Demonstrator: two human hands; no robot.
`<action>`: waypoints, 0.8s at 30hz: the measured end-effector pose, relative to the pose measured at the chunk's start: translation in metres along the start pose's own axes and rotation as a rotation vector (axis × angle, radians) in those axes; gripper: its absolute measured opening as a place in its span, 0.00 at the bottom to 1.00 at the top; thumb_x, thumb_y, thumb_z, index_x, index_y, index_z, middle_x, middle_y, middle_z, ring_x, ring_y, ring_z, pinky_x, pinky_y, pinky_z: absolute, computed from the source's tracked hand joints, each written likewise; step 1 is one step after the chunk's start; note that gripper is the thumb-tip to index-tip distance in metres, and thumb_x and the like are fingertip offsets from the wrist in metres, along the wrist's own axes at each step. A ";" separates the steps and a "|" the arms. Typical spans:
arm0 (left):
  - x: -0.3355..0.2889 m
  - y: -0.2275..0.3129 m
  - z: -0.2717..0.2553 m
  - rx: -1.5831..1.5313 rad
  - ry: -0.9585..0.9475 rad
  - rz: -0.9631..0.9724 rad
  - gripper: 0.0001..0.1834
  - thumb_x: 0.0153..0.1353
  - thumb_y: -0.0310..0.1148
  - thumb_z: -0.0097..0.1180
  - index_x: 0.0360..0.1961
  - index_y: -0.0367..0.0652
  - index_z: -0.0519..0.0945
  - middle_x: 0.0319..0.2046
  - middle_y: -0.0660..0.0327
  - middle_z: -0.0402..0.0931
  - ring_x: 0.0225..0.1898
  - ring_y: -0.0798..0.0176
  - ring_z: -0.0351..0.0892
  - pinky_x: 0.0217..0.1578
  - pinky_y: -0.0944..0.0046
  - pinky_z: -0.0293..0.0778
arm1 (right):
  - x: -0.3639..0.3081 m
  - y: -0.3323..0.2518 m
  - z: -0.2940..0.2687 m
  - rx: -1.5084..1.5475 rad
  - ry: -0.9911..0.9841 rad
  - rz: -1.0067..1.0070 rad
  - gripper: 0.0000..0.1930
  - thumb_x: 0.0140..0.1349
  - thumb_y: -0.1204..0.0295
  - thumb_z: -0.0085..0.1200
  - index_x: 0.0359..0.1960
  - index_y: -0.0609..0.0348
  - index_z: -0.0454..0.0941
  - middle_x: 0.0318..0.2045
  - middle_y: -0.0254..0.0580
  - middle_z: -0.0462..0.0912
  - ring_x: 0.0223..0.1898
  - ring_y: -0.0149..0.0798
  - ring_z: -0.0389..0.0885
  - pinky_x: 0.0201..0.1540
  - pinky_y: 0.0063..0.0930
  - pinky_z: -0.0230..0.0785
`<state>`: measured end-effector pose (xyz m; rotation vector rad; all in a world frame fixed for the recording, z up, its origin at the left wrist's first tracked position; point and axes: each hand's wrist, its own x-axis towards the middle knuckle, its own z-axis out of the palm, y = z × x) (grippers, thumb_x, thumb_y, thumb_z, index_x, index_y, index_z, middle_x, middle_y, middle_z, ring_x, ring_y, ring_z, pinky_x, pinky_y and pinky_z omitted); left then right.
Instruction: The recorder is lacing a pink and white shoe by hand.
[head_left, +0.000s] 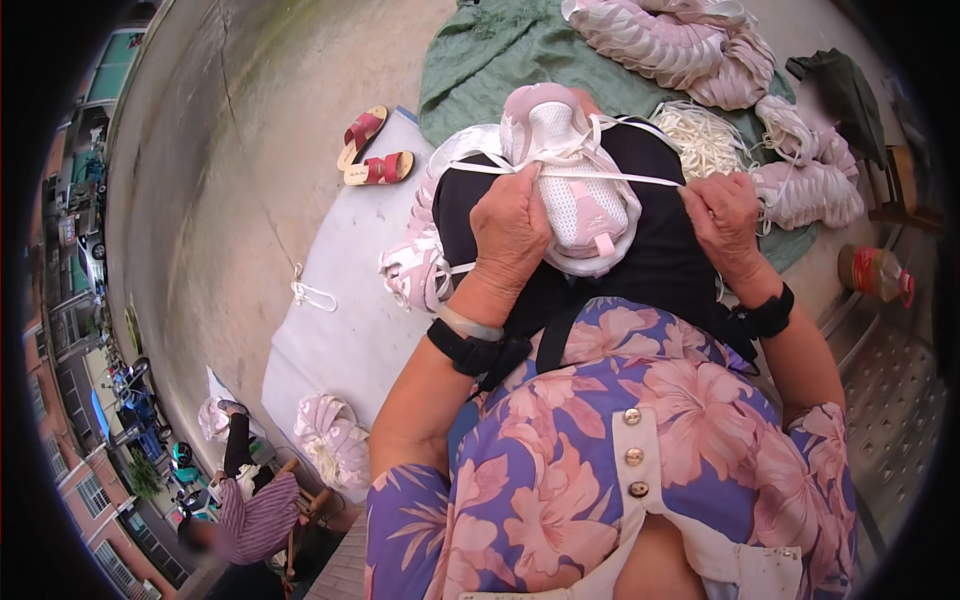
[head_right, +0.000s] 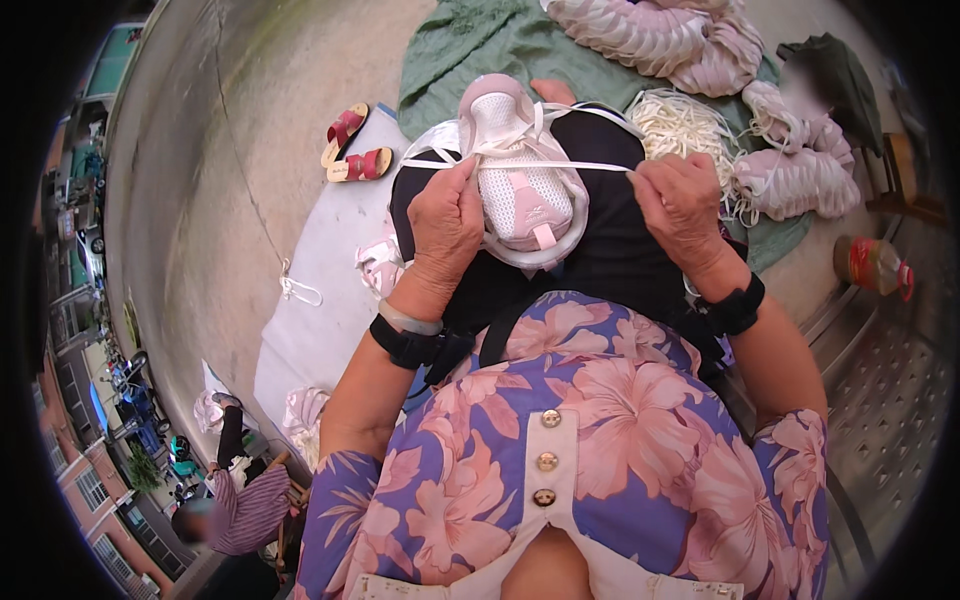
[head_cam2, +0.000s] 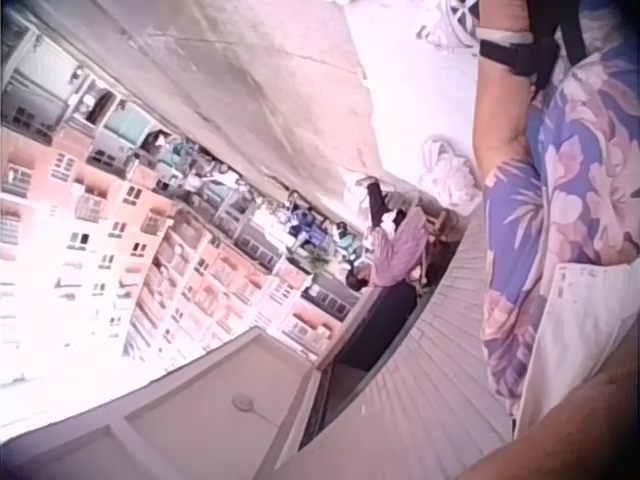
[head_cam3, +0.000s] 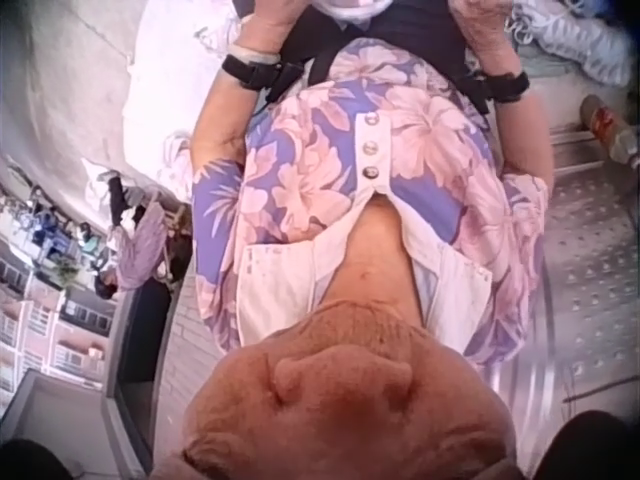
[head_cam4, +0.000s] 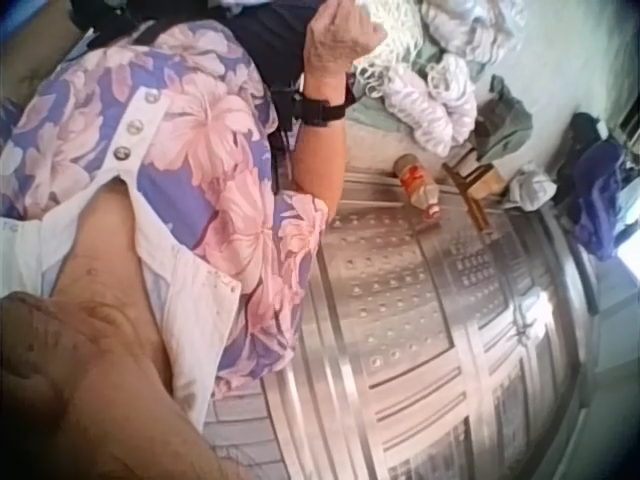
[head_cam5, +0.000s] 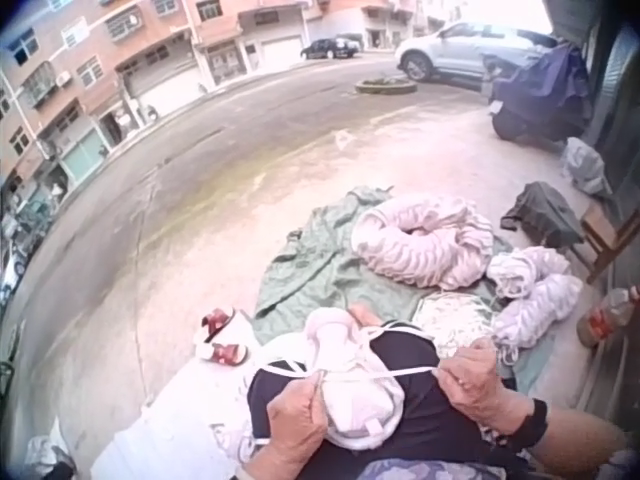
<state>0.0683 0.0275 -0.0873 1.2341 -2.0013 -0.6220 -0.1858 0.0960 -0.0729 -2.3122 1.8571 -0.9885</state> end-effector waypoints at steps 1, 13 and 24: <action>0.000 0.003 -0.001 0.032 -0.009 0.005 0.10 0.56 0.24 0.50 0.39 0.36 0.78 0.28 0.51 0.77 0.30 0.52 0.79 0.33 0.62 0.73 | -0.025 0.028 -0.010 -0.041 0.064 0.112 0.03 0.50 0.76 0.56 0.23 0.57 0.74 0.19 0.38 0.75 0.22 0.43 0.72 0.31 0.34 0.59; 0.011 -0.036 -0.006 -0.115 0.054 -0.352 0.14 0.59 0.33 0.54 0.41 0.34 0.75 0.26 0.62 0.75 0.18 0.75 0.70 0.20 0.73 0.68 | -0.073 0.071 -0.011 -0.192 -0.337 0.393 0.08 0.51 0.72 0.57 0.32 0.60 0.77 0.26 0.41 0.77 0.30 0.44 0.76 0.34 0.35 0.67; 0.047 -0.024 -0.014 0.092 -0.266 0.121 0.07 0.57 0.28 0.50 0.35 0.36 0.76 0.40 0.53 0.74 0.45 0.59 0.71 0.41 0.63 0.69 | 0.020 0.002 0.028 0.171 -0.054 0.025 0.12 0.54 0.69 0.55 0.39 0.59 0.76 0.34 0.43 0.78 0.41 0.46 0.74 0.46 0.37 0.64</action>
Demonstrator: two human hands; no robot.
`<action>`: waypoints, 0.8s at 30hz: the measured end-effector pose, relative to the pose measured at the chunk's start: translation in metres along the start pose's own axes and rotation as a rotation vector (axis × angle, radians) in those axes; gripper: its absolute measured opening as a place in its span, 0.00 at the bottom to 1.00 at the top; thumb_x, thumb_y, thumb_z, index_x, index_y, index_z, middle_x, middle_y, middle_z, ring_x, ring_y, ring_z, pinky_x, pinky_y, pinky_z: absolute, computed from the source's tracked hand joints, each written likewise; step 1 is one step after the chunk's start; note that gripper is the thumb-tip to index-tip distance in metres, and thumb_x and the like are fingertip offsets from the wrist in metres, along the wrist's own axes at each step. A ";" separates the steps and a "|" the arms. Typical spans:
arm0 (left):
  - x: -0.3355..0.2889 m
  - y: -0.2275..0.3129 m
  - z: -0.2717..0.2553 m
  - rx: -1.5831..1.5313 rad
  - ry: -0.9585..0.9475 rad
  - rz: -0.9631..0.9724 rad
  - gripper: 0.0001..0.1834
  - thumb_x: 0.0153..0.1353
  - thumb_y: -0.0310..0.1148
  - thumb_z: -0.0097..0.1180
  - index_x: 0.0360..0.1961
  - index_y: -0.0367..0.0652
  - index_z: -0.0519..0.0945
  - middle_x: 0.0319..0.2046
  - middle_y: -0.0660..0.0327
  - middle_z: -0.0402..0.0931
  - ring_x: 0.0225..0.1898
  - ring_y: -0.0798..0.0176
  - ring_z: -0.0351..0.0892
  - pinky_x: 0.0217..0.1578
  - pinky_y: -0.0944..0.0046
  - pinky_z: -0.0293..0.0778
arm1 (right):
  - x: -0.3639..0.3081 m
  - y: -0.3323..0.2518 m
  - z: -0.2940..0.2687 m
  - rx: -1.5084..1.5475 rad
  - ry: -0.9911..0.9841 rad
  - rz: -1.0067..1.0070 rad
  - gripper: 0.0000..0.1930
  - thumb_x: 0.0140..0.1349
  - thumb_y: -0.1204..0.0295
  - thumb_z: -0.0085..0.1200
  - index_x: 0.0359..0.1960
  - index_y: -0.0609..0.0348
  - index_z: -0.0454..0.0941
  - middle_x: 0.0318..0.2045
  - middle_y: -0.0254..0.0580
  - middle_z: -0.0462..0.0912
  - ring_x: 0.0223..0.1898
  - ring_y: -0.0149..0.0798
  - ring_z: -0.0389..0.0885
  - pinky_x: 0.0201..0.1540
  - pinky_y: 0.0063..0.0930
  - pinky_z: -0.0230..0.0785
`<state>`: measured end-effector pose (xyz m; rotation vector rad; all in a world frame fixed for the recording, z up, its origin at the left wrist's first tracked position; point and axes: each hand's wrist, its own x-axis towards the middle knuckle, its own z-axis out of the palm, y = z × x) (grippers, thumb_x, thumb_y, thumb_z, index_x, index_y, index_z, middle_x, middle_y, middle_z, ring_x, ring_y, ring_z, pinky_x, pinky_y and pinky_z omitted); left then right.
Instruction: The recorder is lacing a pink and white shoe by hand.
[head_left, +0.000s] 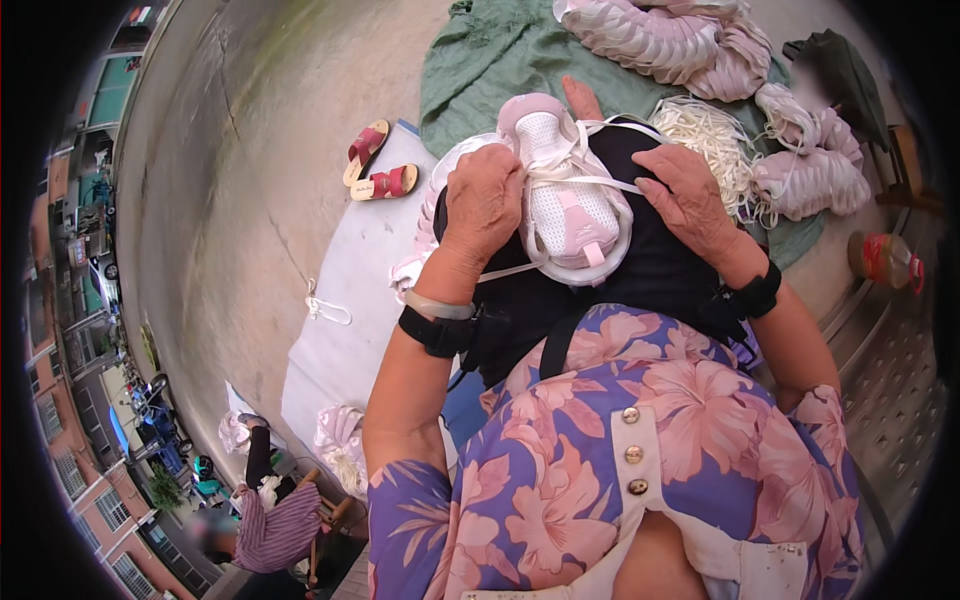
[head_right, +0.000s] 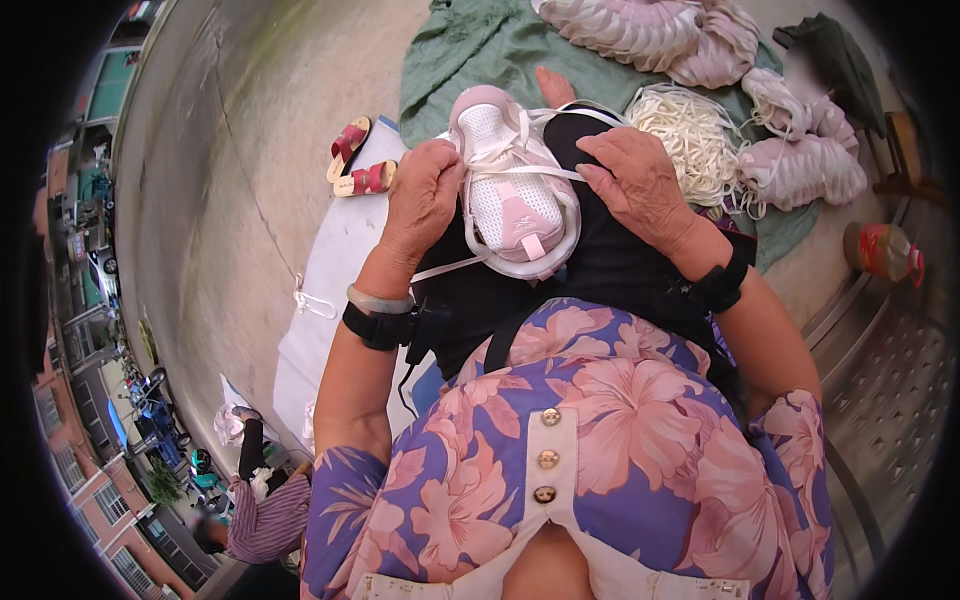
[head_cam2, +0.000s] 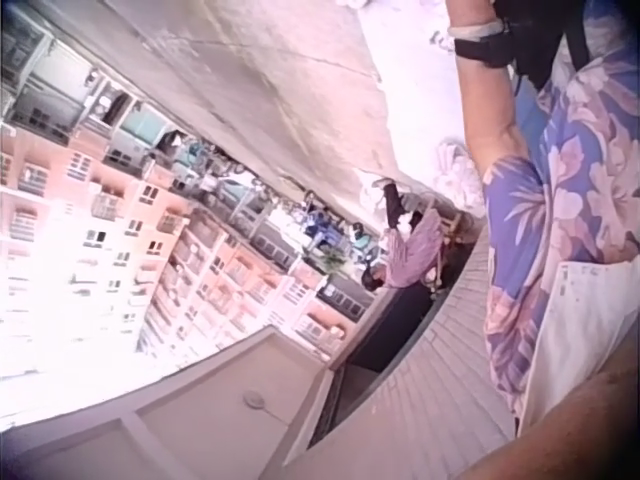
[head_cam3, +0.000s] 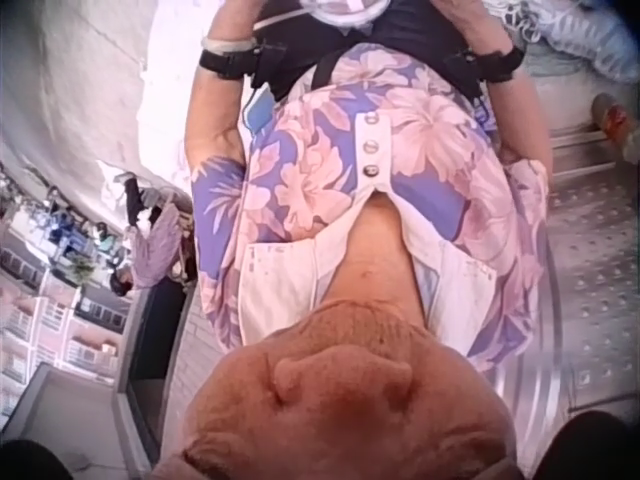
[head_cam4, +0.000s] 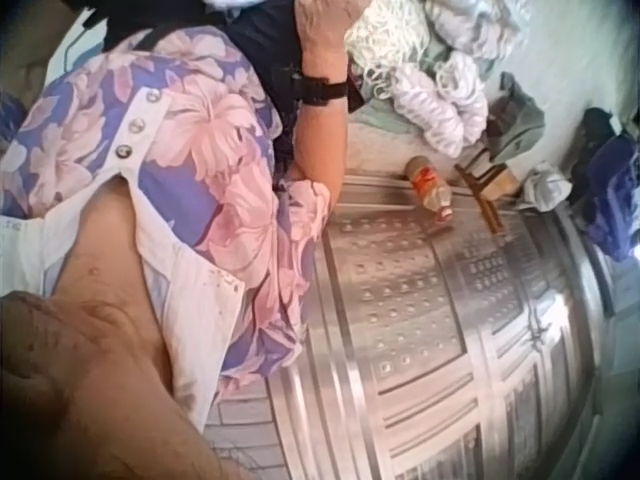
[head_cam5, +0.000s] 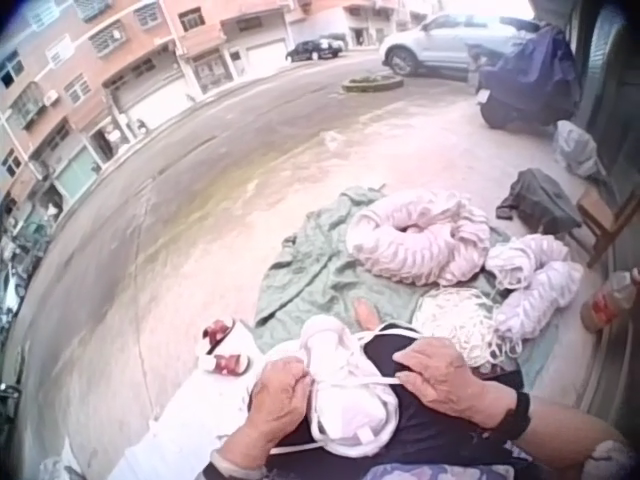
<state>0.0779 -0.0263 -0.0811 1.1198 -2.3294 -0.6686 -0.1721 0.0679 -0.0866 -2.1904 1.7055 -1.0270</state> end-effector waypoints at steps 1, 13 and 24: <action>0.000 0.004 -0.003 0.055 -0.010 0.012 0.07 0.56 0.28 0.50 0.33 0.36 0.75 0.37 0.52 0.74 0.41 0.53 0.71 0.41 0.58 0.68 | 0.003 -0.002 0.002 0.003 0.002 0.003 0.12 0.54 0.69 0.55 0.39 0.59 0.76 0.34 0.43 0.78 0.41 0.46 0.74 0.46 0.37 0.64; -0.004 0.026 -0.006 -0.016 0.008 0.004 0.08 0.52 0.29 0.58 0.30 0.36 0.75 0.22 0.57 0.72 0.24 0.61 0.71 0.27 0.65 0.68 | 0.011 -0.014 0.011 0.091 -0.150 0.016 0.15 0.53 0.61 0.57 0.37 0.56 0.76 0.26 0.34 0.76 0.32 0.39 0.73 0.40 0.33 0.59; -0.005 0.051 -0.001 0.456 -0.059 0.231 0.07 0.48 0.28 0.56 0.28 0.40 0.72 0.27 0.56 0.69 0.32 0.52 0.71 0.33 0.58 0.65 | 0.009 -0.009 0.014 0.157 -0.100 0.033 0.13 0.52 0.62 0.58 0.35 0.54 0.75 0.23 0.32 0.74 0.29 0.36 0.72 0.40 0.31 0.58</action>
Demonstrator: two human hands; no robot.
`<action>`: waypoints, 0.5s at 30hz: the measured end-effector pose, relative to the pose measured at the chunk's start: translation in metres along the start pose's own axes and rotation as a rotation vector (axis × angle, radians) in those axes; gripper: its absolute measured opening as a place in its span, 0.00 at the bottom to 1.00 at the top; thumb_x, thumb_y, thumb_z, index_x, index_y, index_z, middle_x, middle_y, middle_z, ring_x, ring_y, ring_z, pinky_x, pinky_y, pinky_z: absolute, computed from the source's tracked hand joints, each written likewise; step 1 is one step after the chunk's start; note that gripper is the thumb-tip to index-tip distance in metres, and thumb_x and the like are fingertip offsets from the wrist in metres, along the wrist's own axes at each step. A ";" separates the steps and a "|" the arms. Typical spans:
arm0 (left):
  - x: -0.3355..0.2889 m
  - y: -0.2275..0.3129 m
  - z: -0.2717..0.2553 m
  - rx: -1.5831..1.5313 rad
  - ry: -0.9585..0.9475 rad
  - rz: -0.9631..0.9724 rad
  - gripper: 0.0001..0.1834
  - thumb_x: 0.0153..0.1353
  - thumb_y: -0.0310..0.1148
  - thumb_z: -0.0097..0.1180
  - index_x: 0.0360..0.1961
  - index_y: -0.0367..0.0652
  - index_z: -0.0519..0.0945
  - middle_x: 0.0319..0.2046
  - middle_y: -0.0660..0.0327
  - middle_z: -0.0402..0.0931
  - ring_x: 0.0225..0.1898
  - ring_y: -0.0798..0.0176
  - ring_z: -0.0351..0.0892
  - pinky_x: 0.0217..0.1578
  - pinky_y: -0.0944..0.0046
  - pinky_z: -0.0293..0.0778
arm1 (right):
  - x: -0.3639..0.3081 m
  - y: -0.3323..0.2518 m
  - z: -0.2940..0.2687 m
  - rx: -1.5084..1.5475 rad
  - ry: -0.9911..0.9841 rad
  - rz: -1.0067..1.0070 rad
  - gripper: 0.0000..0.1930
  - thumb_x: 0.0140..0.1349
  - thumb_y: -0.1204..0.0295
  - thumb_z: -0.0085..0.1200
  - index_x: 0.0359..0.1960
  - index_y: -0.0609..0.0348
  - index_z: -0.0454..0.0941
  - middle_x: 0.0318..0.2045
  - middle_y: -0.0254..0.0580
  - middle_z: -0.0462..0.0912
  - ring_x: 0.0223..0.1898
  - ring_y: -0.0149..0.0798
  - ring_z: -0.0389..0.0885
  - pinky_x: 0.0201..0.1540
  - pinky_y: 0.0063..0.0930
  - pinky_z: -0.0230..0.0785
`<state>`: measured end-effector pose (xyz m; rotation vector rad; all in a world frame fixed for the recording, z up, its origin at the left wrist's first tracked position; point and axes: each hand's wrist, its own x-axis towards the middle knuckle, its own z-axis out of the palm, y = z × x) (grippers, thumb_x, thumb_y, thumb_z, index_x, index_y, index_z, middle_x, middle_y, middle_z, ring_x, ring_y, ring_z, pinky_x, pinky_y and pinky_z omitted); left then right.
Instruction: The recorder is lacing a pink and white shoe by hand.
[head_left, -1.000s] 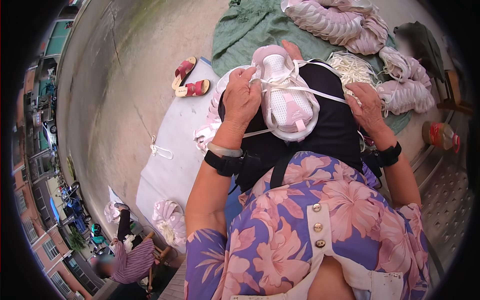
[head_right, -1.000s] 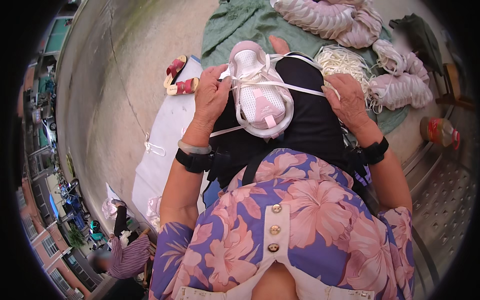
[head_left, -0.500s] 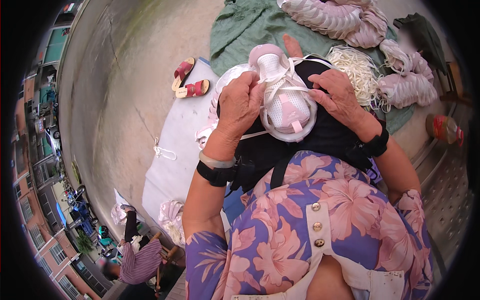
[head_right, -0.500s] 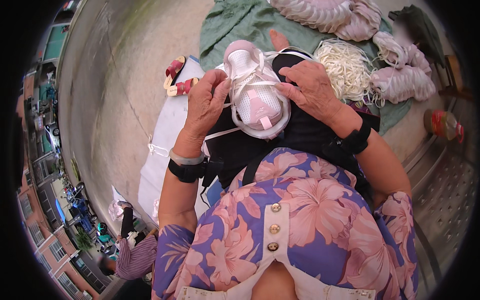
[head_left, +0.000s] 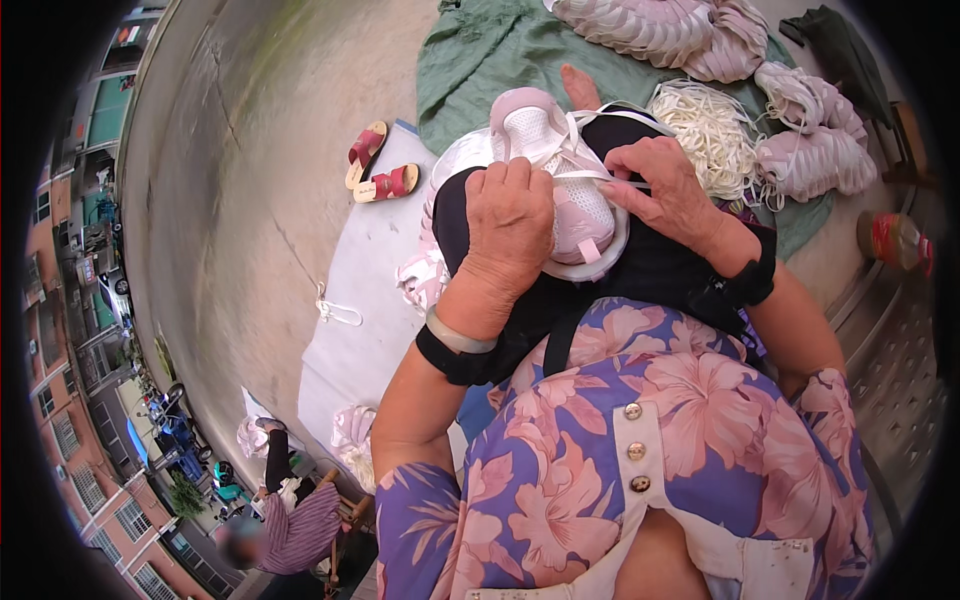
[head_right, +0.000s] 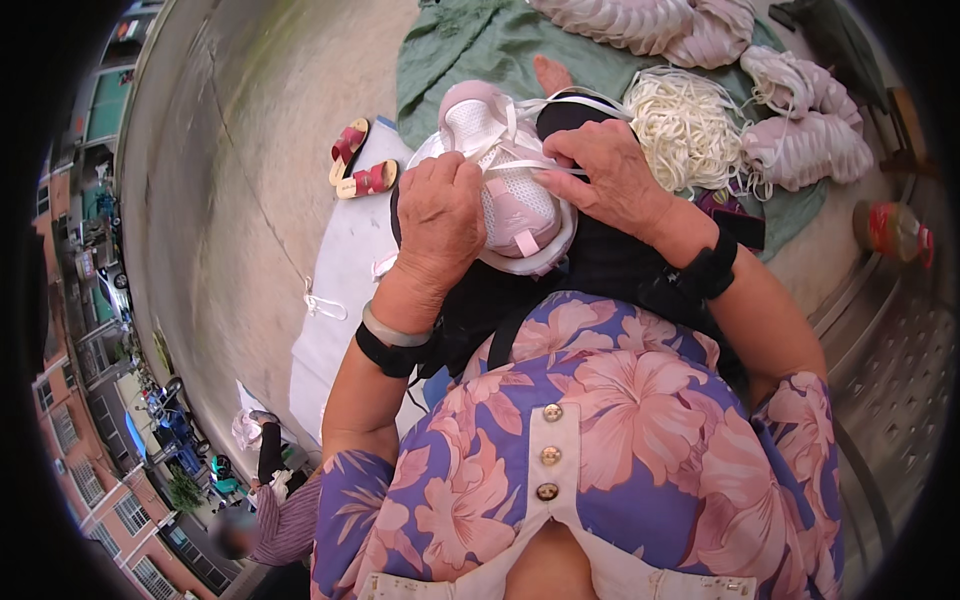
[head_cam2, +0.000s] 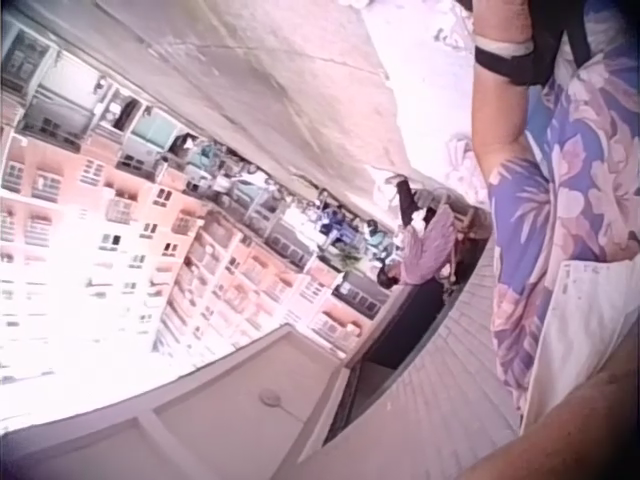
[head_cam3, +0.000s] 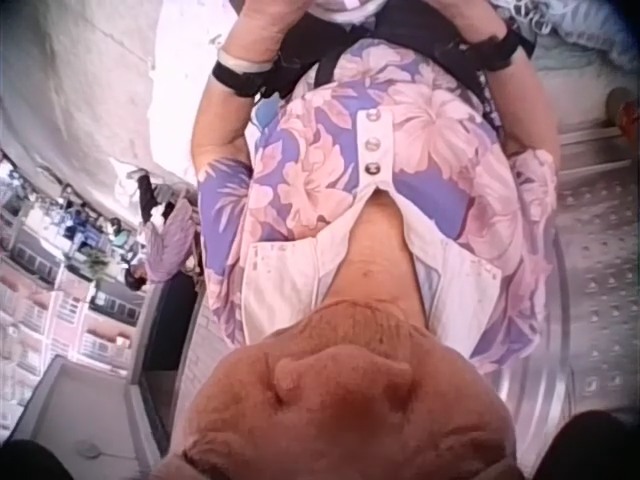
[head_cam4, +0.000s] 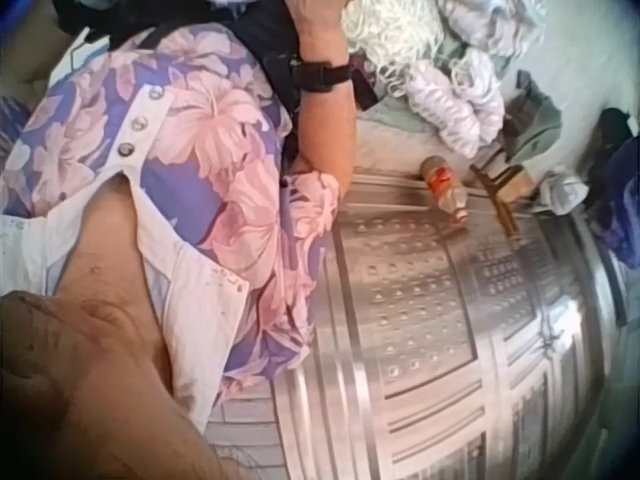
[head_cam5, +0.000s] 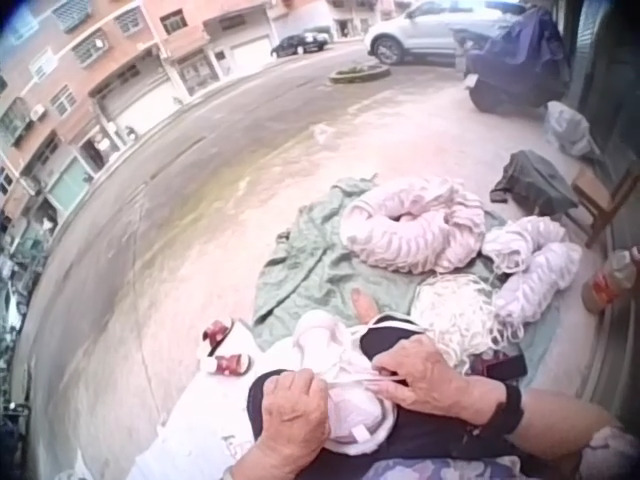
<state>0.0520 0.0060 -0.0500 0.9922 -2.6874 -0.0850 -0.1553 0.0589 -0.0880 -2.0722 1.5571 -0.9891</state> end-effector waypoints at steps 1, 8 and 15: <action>0.001 0.001 0.000 -0.002 -0.003 0.005 0.07 0.48 0.28 0.56 0.28 0.40 0.72 0.27 0.56 0.69 0.32 0.52 0.71 0.33 0.58 0.65 | 0.000 -0.001 -0.001 0.000 0.003 0.005 0.13 0.52 0.62 0.58 0.35 0.54 0.75 0.23 0.32 0.74 0.29 0.36 0.72 0.40 0.31 0.58; 0.010 -0.004 0.006 -0.573 -0.019 -0.317 0.03 0.56 0.27 0.51 0.29 0.39 0.71 0.20 0.62 0.70 0.20 0.64 0.69 0.21 0.67 0.64 | 0.011 -0.009 -0.007 0.140 -0.064 0.136 0.05 0.52 0.70 0.55 0.29 0.57 0.75 0.23 0.42 0.76 0.27 0.45 0.76 0.31 0.34 0.66; 0.018 -0.017 -0.015 -1.285 -0.357 -0.816 0.06 0.59 0.30 0.54 0.30 0.39 0.75 0.20 0.69 0.71 0.19 0.80 0.66 0.17 0.79 0.58 | 0.010 -0.008 -0.007 0.240 -0.041 0.115 0.02 0.55 0.77 0.51 0.30 0.62 0.74 0.23 0.41 0.74 0.26 0.38 0.74 0.31 0.28 0.66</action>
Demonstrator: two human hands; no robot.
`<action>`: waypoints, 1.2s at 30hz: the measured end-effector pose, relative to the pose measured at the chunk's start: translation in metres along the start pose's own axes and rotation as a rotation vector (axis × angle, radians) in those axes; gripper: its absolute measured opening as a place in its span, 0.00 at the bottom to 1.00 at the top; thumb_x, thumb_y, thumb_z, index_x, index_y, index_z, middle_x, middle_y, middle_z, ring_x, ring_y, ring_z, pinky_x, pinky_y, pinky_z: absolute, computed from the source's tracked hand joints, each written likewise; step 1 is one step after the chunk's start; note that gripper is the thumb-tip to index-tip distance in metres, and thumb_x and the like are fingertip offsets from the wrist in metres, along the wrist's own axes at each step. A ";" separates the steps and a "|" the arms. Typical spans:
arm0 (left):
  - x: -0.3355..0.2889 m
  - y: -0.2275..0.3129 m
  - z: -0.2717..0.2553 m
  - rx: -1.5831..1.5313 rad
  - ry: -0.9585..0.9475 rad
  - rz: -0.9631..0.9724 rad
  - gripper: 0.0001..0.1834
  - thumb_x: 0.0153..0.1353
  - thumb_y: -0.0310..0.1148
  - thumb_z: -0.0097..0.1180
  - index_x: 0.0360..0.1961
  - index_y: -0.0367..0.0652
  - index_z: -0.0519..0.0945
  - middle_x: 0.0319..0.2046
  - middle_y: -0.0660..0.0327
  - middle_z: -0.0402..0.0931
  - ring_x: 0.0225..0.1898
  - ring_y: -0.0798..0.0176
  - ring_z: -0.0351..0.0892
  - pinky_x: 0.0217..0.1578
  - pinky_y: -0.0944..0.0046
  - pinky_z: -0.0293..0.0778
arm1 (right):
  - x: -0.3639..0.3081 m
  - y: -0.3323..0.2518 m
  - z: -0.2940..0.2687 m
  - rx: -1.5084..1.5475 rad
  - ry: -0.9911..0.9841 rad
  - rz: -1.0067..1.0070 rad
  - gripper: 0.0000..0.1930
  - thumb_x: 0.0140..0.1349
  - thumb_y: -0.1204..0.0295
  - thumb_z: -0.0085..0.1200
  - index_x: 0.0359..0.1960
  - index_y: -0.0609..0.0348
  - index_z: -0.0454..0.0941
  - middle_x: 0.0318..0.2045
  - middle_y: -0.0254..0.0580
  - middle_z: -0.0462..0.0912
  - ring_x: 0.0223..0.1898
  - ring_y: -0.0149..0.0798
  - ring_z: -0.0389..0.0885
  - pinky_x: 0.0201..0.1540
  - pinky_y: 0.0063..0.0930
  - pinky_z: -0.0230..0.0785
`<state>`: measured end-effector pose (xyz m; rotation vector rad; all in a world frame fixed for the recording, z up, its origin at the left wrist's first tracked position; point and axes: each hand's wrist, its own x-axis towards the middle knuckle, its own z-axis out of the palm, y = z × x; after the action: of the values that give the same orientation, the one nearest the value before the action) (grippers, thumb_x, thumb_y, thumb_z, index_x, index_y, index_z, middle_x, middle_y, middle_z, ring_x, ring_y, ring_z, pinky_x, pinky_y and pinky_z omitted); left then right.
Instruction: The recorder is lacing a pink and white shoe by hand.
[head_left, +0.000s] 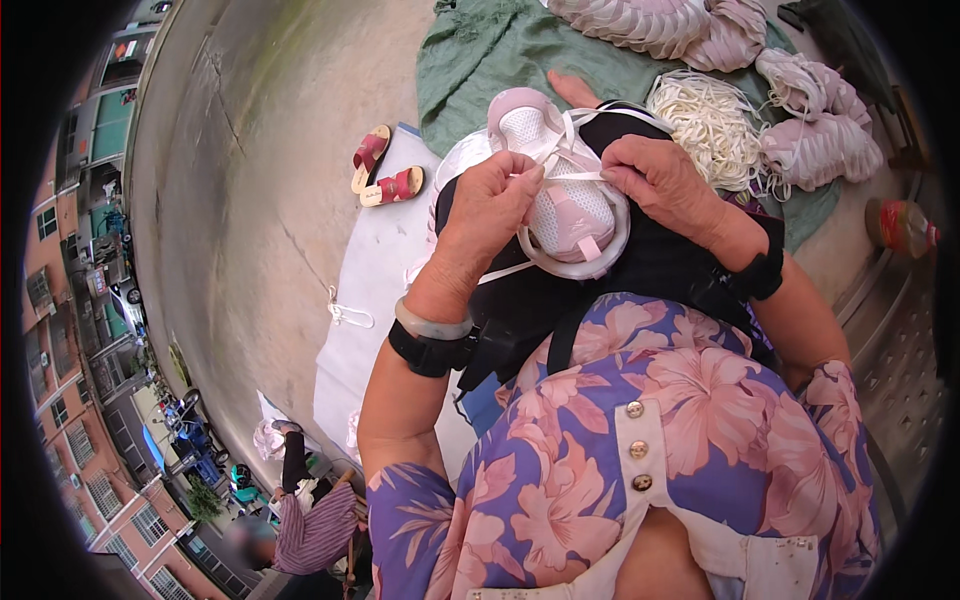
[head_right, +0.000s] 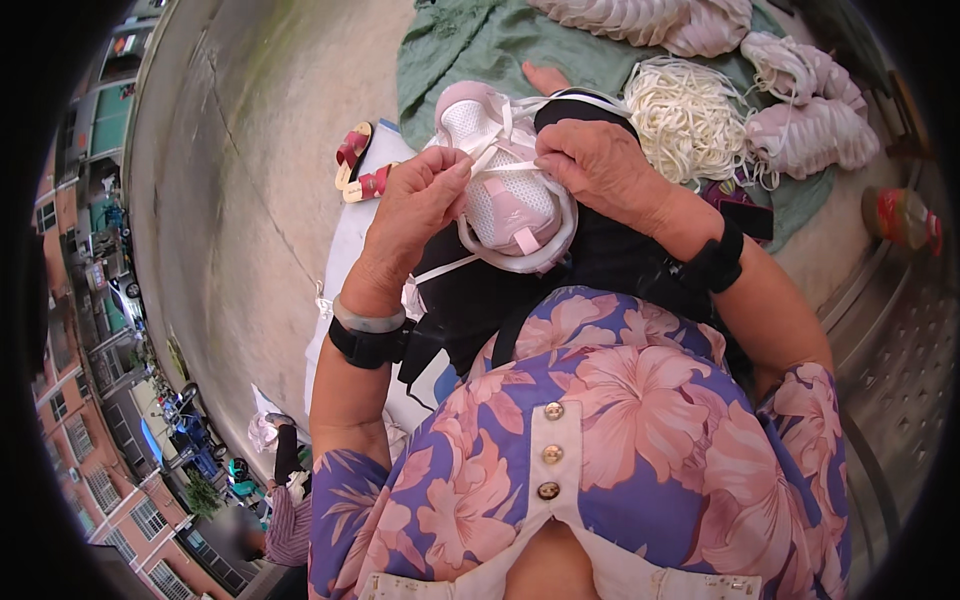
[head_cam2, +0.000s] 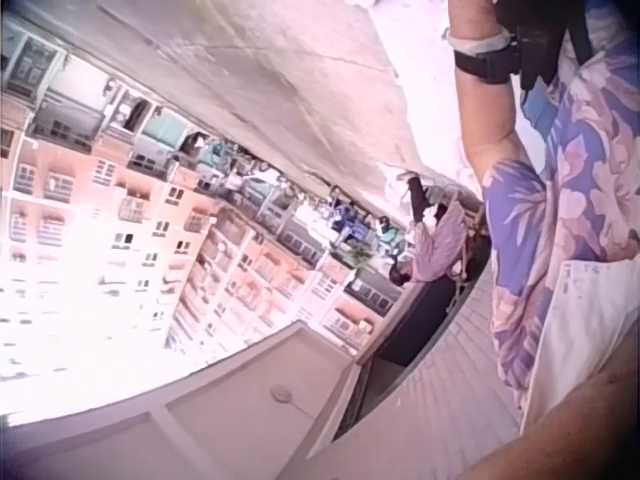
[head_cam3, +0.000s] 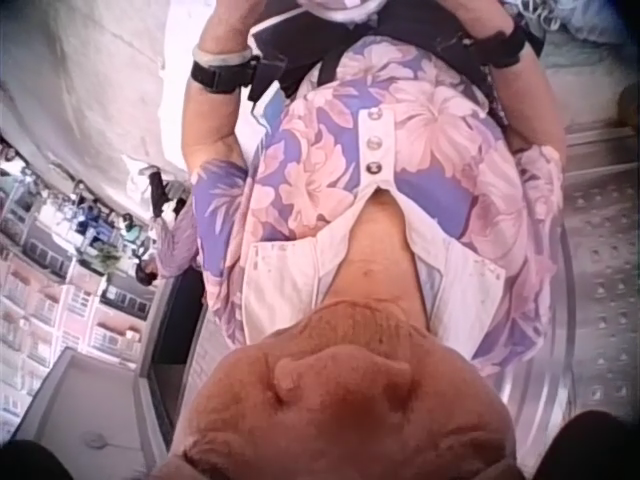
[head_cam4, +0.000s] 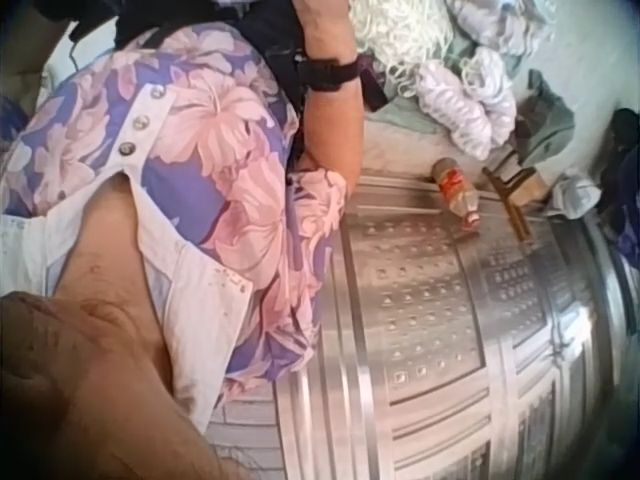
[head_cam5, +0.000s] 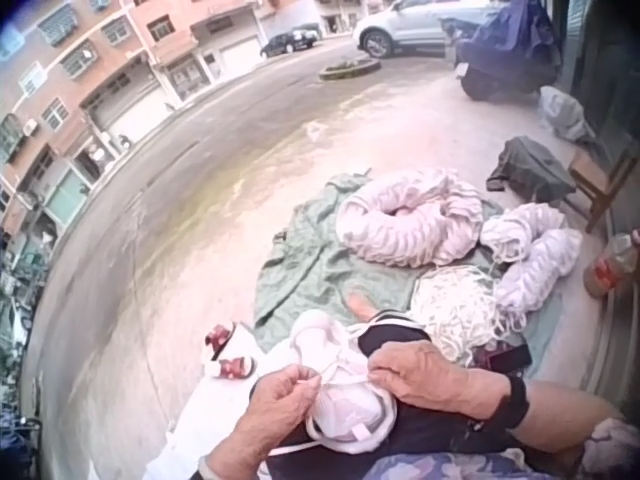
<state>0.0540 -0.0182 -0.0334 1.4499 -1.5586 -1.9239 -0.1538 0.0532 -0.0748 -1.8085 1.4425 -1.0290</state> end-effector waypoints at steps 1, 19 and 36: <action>0.001 -0.002 -0.002 0.004 -0.001 -0.002 0.06 0.59 0.30 0.54 0.30 0.39 0.75 0.20 0.69 0.71 0.19 0.80 0.66 0.17 0.79 0.58 | 0.000 0.001 0.000 0.003 0.003 0.002 0.02 0.55 0.77 0.51 0.30 0.62 0.74 0.23 0.41 0.74 0.26 0.38 0.74 0.31 0.28 0.66; -0.010 0.002 -0.016 -0.321 0.038 0.231 0.09 0.51 0.28 0.56 0.32 0.34 0.79 0.32 0.63 0.75 0.31 0.73 0.69 0.37 0.72 0.64 | -0.010 0.000 -0.005 0.033 -0.046 0.048 0.07 0.56 0.72 0.54 0.25 0.63 0.73 0.20 0.41 0.70 0.23 0.40 0.69 0.26 0.29 0.62; -0.001 -0.030 0.014 -0.112 0.360 0.106 0.21 0.61 0.49 0.49 0.38 0.40 0.78 0.32 0.67 0.76 0.32 0.76 0.68 0.38 0.73 0.60 | -0.072 -0.036 -0.112 -0.494 0.183 -0.150 0.03 0.55 0.79 0.54 0.27 0.65 0.73 0.19 0.43 0.69 0.18 0.41 0.66 0.21 0.30 0.58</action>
<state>0.0540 0.0028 -0.0596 1.5294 -1.3135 -1.5586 -0.2388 0.1330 -0.0019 -2.2433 1.8151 -0.9913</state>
